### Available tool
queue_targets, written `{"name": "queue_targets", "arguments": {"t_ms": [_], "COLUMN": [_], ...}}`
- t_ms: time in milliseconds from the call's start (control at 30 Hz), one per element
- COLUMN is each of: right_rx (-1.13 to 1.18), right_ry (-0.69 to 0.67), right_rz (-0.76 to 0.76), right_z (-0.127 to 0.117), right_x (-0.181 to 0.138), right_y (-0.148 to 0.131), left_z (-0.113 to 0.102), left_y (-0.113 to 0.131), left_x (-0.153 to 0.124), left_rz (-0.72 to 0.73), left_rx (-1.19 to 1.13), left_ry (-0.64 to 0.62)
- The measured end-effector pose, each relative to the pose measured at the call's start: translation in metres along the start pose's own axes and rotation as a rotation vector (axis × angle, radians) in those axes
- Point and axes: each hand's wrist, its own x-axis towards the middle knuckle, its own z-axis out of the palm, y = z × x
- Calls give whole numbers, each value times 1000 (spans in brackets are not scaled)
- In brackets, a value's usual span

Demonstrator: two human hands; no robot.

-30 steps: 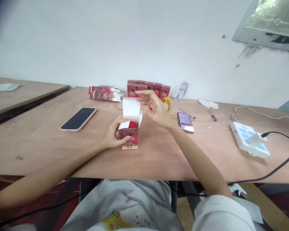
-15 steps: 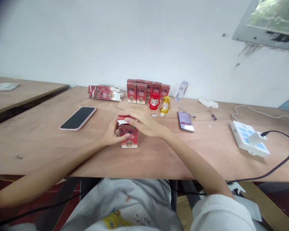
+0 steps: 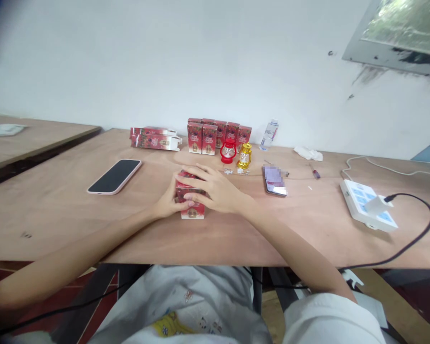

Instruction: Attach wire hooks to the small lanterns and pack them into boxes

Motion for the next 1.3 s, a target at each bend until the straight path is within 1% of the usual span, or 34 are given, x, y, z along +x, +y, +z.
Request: {"name": "queue_targets", "arguments": {"t_ms": [100, 233, 333, 400, 433, 467, 533, 600, 633, 700, 733, 833, 900, 1067, 1300], "right_rx": [-50, -90, -89, -85, -98, -122, -204, -291, -329, -393, -413, -404, -378, -354, -240], "right_ry": [-9, -27, -91, -79, -28, 56, 275, 482, 561, 658, 671, 686, 681, 642, 542], "right_rz": [25, 56, 63, 74, 95, 116, 161, 222, 250, 294, 313, 373, 409, 532, 614], "right_z": [5, 5, -11, -29, -39, -50, -70, -87, -93, -100, -101, -96, -87, -62, -35], "right_x": [-2, -2, 1, 6, 9, 13, 23, 33, 38, 49, 54, 68, 73, 77, 78], "right_y": [-3, -1, 4, 9, 13, 18, 34, 59, 75, 110, 128, 170, 184, 193, 215], "left_z": [-2, -4, -7, -10, -11, -12, -14, -13, -13, -11, -10, -8, -8, -8, -7], "left_y": [-4, -12, -15, -17, -17, -18, -20, -22, -23, -25, -25, -24, -23, -22, -22], "left_x": [0, 0, 3, 6, 7, 7, 7, 6, 5, 5, 5, 5, 6, 5, 5], "left_rz": [-70, -39, -44, -87, -115, -140, -163, -153, -147, -144, -146, -159, -163, -153, -167], "left_rx": [-17, 45, 184, 350, 434, 505, 604, 655, 669, 687, 694, 712, 718, 700, 703], "left_ry": [-84, -189, -297, -381, -425, -469, -543, -590, -604, -619, -625, -650, -662, -663, -661]}}
